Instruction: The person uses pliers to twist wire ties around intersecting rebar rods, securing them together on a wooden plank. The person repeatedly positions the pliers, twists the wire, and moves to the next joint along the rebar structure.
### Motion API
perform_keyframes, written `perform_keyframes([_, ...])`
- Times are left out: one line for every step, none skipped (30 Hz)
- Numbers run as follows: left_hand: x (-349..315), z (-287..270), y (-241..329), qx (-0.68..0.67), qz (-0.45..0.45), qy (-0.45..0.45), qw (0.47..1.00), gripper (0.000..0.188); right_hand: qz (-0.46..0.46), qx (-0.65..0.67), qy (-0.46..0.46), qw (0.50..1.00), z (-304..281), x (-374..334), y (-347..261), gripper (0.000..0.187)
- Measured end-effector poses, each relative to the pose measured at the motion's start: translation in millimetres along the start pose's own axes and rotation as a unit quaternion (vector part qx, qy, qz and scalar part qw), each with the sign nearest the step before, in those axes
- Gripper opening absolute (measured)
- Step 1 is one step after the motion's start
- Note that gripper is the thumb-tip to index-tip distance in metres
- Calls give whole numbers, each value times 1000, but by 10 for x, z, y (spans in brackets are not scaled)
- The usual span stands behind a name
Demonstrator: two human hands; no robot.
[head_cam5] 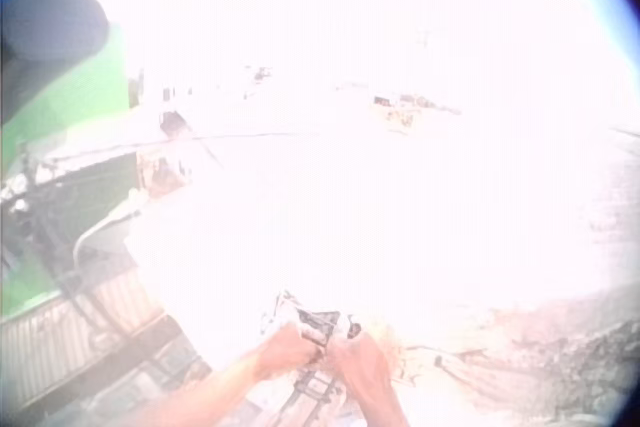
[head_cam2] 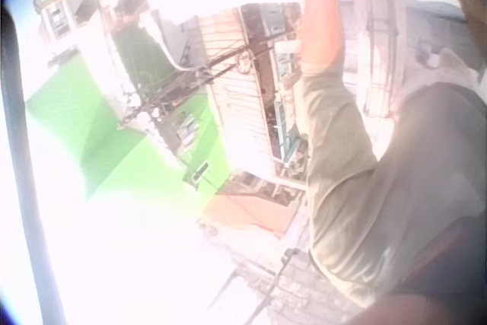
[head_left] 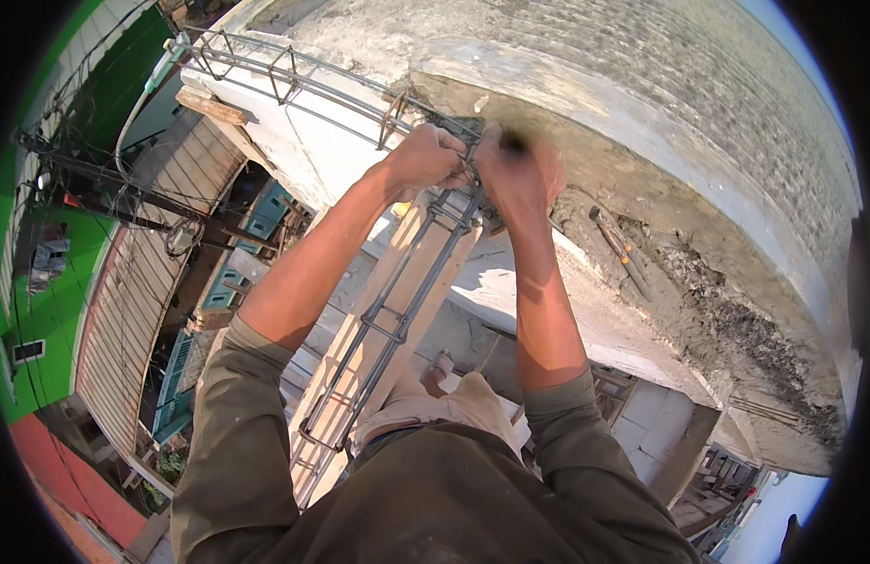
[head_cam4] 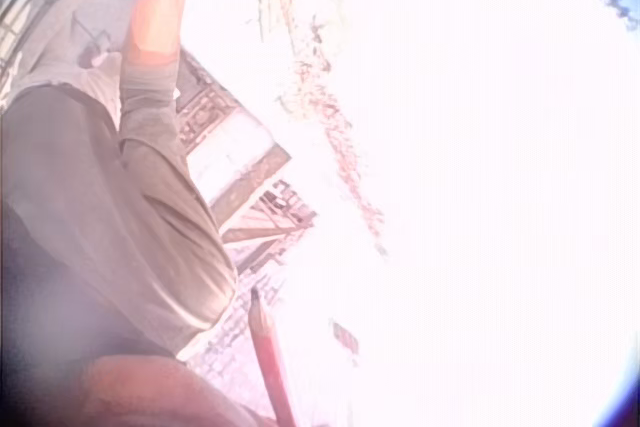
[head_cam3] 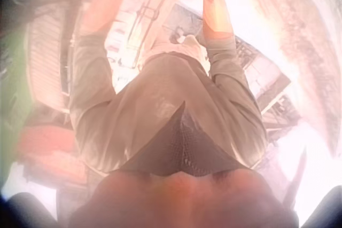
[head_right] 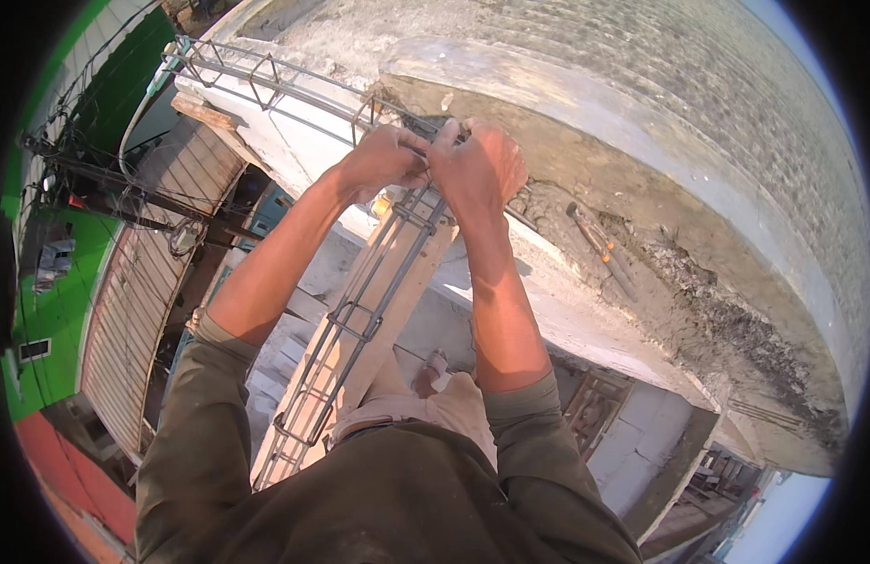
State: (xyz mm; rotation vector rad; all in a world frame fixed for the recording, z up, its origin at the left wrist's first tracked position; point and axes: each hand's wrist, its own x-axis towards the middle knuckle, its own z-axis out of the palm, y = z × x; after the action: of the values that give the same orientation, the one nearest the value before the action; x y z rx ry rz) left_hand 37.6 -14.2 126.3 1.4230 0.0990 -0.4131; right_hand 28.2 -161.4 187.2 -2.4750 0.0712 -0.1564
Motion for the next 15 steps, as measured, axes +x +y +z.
perform_keyframes([-7,-16,-14,-20,8,-17,1000,8,-27,11,-40,999,16,120,54,36])
perform_keyframes([-1,-37,-32,-38,15,-36,999,12,-51,23,-79,995,34,239,109,38])
perform_keyframes([6,-50,-50,-56,22,-54,997,17,-59,-5,-147,987,55,373,151,40])
perform_keyframes([27,-63,-88,-48,14,-55,997,18,-67,-33,-213,974,87,515,181,43])
perform_keyframes([46,-80,-108,-39,9,-53,998,18,-77,-60,-278,956,90,606,153,45])
perform_keyframes([63,-93,-131,-31,5,-51,998,18,-59,-72,-292,952,91,662,141,47])
perform_keyframes([52,-84,-125,-26,4,-37,999,19,-39,-87,-307,947,66,696,102,49])
perform_keyframes([39,-71,-123,-21,3,-23,1000,20,-20,-101,-321,941,34,715,74,51])
perform_keyframes([25,-56,-121,-16,1,-9,1000,21,16,-31,-322,946,-3,717,58,46])
perform_keyframes([14,-60,-127,-24,-4,0,1000,21,51,42,-320,945,-48,707,30,42])
perform_keyframes([0,-71,-134,-32,-9,9,999,21,85,114,-316,938,-92,705,3,38])
perform_keyframes([-15,-82,-142,-40,-14,19,999,20,77,88,-314,942,-137,749,-25,39])
perform_keyframes([-24,-87,-161,-62,-17,25,998,20,70,65,-312,945,-181,820,-58,40])
perform_keyframes([-31,-91,-193,-85,-21,30,996,19,62,41,-309,948,-202,852,-79,41])
perform_keyframes([-36,-102,-222,-107,-24,37,993,18,48,11,-338,940,-153,832,-94,38])
